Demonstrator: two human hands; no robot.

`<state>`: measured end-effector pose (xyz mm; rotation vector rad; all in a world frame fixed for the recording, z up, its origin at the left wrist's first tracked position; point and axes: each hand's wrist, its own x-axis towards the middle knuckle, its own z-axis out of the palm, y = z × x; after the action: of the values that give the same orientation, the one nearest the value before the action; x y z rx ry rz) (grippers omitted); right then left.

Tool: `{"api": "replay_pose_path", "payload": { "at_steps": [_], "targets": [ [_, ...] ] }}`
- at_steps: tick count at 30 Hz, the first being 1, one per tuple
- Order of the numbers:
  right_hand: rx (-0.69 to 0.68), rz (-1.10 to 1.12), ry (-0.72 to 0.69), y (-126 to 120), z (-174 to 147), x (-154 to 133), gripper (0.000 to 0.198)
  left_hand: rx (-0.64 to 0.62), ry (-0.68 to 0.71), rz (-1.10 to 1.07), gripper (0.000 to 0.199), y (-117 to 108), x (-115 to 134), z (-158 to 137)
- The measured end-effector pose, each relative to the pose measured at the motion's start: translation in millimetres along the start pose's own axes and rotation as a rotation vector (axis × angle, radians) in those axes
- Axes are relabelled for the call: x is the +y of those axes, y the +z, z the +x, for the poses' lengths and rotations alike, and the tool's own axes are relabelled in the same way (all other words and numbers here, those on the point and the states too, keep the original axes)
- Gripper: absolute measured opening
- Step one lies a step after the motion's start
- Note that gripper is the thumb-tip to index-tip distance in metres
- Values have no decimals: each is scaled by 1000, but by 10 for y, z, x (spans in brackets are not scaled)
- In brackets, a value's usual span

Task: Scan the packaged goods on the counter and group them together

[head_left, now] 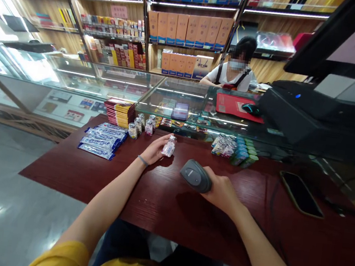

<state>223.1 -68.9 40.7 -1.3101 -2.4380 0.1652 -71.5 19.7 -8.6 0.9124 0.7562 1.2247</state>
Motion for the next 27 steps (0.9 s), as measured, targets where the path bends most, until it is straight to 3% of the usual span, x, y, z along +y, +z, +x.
{"api": "replay_pose_path", "payload": {
  "at_steps": [4,8,11,16,19,22,27],
  "targets": [
    [28,55,4,8,-2,35,48,20,-60,-91,60,24,8,-15],
    [90,73,23,75,-15,128,48,82,-1,-91,73,8,17,-31],
    [137,98,30,127,-27,216,46,211,173,-7,79,-44,63,-33],
    [186,132,58,109,-34,285,45,598,544,434,50,-240,224,-71],
    [206,136,81,60,-28,282,44,725,641,709,41,-384,282,-118],
    [213,135,91,27,-22,278,43,723,649,869,38,-497,272,-139],
    [227,115,93,34,-21,292,42,679,605,925,36,-581,209,-117]
  ]
}}
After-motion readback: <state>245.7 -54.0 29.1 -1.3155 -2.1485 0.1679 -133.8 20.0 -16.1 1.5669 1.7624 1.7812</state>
